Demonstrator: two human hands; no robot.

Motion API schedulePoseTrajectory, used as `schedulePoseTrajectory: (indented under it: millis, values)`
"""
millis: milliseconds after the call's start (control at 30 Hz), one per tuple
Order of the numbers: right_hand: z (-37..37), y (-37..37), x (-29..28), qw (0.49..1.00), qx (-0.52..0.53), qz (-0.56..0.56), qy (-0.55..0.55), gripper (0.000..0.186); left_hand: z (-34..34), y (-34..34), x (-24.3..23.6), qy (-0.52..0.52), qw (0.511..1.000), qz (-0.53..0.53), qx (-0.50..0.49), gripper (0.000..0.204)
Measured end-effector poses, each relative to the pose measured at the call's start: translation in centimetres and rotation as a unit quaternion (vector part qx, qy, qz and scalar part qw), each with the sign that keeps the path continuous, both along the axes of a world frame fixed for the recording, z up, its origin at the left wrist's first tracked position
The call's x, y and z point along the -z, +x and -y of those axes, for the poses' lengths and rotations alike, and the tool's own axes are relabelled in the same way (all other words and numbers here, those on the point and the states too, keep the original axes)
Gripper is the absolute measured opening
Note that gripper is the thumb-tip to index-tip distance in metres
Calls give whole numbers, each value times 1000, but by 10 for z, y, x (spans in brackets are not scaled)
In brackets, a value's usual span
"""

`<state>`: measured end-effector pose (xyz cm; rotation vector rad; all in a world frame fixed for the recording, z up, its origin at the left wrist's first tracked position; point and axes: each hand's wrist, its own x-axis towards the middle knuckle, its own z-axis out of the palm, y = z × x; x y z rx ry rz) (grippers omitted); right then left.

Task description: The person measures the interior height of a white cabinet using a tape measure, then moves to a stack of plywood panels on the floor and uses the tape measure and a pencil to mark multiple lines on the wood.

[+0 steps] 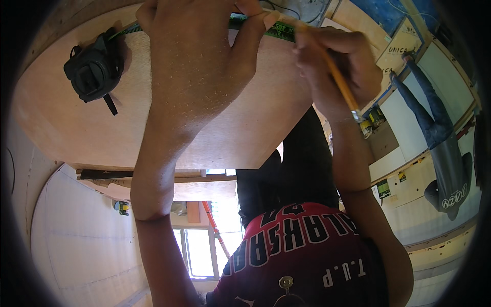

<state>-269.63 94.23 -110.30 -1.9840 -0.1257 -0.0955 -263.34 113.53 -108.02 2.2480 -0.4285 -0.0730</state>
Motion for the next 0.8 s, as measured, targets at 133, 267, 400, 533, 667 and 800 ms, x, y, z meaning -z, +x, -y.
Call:
schedulePoseTrajectory:
  millis: [133,267,400,533,667,800]
  values:
    - [4,7,-13,917,152,-41,366,10,-2,2,3,2,1000,18,20,15]
    - [47,19,-21,872,213,-22,439,10,-12,-2,4,51,998,-2,32,17]
    - [48,16,-12,919,251,-3,303,9,-11,3,-2,90,994,-42,53,17]
    - [28,4,-13,971,118,-20,208,13,-15,6,12,-1,998,7,61,18]
    - [10,7,-29,995,-71,-65,12,28,-9,9,1,24,998,-46,44,16]
    - [1,3,-5,994,-89,5,-64,26,2,8,1,-32,999,-7,12,17]
